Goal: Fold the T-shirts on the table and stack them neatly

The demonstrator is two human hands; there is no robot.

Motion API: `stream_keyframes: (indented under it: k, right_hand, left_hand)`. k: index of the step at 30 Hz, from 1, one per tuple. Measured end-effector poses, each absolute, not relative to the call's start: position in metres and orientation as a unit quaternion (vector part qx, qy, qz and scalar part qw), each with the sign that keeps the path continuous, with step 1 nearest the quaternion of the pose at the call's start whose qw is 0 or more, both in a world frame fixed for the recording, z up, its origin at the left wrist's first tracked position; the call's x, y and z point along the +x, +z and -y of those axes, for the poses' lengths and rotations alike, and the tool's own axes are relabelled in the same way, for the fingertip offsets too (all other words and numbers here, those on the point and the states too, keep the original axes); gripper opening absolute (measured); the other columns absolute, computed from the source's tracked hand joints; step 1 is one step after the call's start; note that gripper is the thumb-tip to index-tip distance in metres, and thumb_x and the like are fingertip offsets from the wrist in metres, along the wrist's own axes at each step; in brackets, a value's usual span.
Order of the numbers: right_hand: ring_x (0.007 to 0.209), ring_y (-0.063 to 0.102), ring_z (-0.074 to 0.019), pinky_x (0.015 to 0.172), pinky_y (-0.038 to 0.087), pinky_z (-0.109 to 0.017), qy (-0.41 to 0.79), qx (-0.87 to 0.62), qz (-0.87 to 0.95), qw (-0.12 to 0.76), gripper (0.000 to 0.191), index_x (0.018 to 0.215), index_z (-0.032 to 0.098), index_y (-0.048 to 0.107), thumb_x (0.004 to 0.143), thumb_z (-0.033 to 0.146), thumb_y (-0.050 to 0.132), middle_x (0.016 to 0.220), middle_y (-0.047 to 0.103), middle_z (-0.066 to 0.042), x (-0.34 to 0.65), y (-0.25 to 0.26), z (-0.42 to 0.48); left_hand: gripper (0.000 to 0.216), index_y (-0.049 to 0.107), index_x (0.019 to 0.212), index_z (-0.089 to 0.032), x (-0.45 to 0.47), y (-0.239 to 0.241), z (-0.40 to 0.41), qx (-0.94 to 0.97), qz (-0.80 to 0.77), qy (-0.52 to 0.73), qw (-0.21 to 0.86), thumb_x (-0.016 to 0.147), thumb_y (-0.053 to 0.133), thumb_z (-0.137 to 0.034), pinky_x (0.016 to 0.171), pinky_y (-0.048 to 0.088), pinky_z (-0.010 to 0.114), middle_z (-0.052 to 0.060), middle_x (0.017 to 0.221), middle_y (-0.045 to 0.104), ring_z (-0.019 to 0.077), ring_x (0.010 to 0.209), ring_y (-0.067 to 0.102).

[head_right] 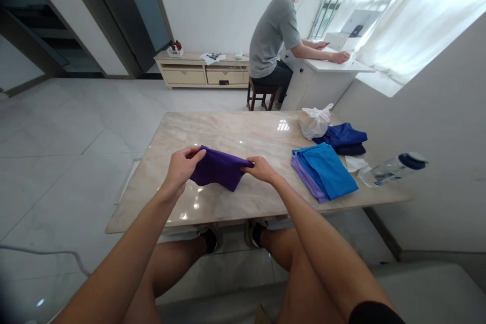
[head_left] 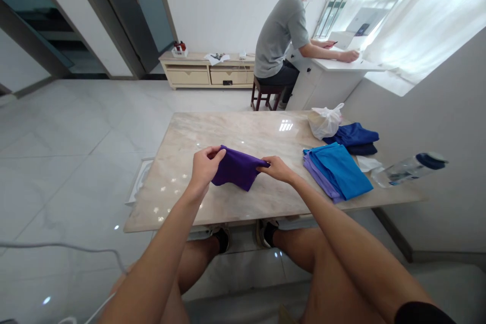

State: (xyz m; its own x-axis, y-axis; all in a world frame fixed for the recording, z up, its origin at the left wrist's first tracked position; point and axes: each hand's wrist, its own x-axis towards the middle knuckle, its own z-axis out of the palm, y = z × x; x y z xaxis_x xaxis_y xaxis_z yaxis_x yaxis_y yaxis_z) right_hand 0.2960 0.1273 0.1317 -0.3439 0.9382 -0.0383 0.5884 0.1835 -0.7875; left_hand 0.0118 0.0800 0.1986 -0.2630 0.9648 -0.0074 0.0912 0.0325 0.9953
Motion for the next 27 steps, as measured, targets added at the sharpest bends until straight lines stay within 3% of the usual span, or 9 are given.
stream_keyframes:
  k: [2, 6, 8, 14, 18, 21, 23, 27]
  right_hand:
    - [0.087, 0.071, -0.0258, 0.085, 0.054, -0.035, 0.372, -0.513, 0.719, 0.285, 0.018, 0.087, 0.023, 0.084, 0.086, 0.04, 0.079, 0.088, 0.083, -0.002, 0.297, 0.145, -0.125]
    - [0.089, 0.071, -0.0267, 0.086, 0.055, -0.038, 0.411, -0.502, 0.648, 0.399, 0.036, 0.089, 0.021, 0.079, 0.082, 0.057, 0.082, 0.089, 0.08, -0.004, 0.295, 0.167, -0.123]
    - [0.091, 0.071, -0.027, 0.086, 0.057, -0.039, 0.436, -0.5, 0.598, 0.45, 0.046, 0.094, 0.022, 0.077, 0.077, 0.064, 0.085, 0.092, 0.079, -0.004, 0.292, 0.176, -0.122]
    - [0.105, 0.071, -0.0293, 0.091, 0.06, -0.04, 0.379, -0.492, 0.556, 0.552, 0.056, 0.107, 0.025, 0.07, 0.083, 0.075, 0.077, 0.106, 0.078, -0.007, 0.277, 0.195, -0.113]
    - [0.106, 0.07, -0.0287, 0.09, 0.06, -0.038, 0.303, -0.519, 0.554, 0.577, 0.05, 0.108, 0.026, 0.066, 0.094, 0.074, 0.067, 0.105, 0.075, -0.007, 0.269, 0.205, -0.108]
    - [0.096, 0.069, -0.0261, 0.086, 0.058, -0.036, 0.279, -0.534, 0.553, 0.576, 0.045, 0.104, 0.026, 0.064, 0.097, 0.07, 0.064, 0.098, 0.074, -0.006, 0.266, 0.206, -0.109]
    - [0.091, 0.067, -0.0253, 0.083, 0.056, -0.036, 0.28, -0.547, 0.558, 0.557, 0.044, 0.1, 0.026, 0.063, 0.096, 0.07, 0.065, 0.094, 0.073, -0.005, 0.267, 0.201, -0.112]
    - [0.091, 0.066, -0.0265, 0.086, 0.054, -0.037, 0.271, -0.587, 0.572, 0.504, 0.043, 0.095, 0.026, 0.063, 0.095, 0.069, 0.062, 0.094, 0.074, -0.007, 0.277, 0.184, -0.116]
  left_hand:
    - [0.04, 0.083, 0.101, -0.019, 0.005, 0.201, -0.081, 0.446, -0.589, 0.55, 0.39, 0.077, 0.09, -0.05, 0.102, 0.058, 0.043, 0.01, 0.103, 0.083, 0.0317, 0.108, 0.075]
    - [0.028, 0.076, 0.096, -0.022, -0.003, 0.208, -0.085, 0.448, -0.57, 0.595, 0.348, 0.082, 0.084, -0.044, 0.116, 0.051, 0.043, 0.012, 0.139, 0.075, 0.0318, 0.135, 0.067]
    - [0.026, 0.07, 0.094, -0.023, -0.003, 0.211, -0.085, 0.457, -0.539, 0.61, 0.359, 0.085, 0.082, -0.044, 0.119, 0.048, 0.044, 0.012, 0.144, 0.074, 0.0308, 0.14, 0.065]
    - [0.033, 0.063, 0.095, -0.024, 0.005, 0.226, -0.08, 0.471, -0.498, 0.626, 0.371, 0.087, 0.081, -0.051, 0.105, 0.056, 0.038, 0.008, 0.103, 0.078, 0.0275, 0.113, 0.074]
    - [0.052, 0.066, 0.114, -0.026, 0.009, 0.23, -0.075, 0.448, -0.492, 0.645, 0.375, 0.082, 0.089, -0.06, 0.105, 0.058, 0.036, 0.006, 0.112, 0.079, 0.027, 0.119, 0.074]
    - [0.079, 0.07, 0.13, -0.025, 0.015, 0.219, -0.073, 0.436, -0.458, 0.579, 0.514, 0.069, 0.1, -0.066, 0.109, 0.06, 0.043, 0.01, 0.12, 0.083, 0.0325, 0.123, 0.075]
    - [0.081, 0.078, 0.126, -0.021, 0.021, 0.204, -0.072, 0.439, -0.454, 0.503, 0.59, 0.063, 0.103, -0.065, 0.113, 0.059, 0.049, 0.014, 0.123, 0.084, 0.0375, 0.127, 0.074]
    - [0.073, 0.085, 0.116, -0.022, 0.033, 0.173, -0.074, 0.447, -0.488, 0.458, 0.594, 0.056, 0.107, -0.058, 0.12, 0.056, 0.051, 0.013, 0.13, 0.084, 0.0379, 0.131, 0.074]
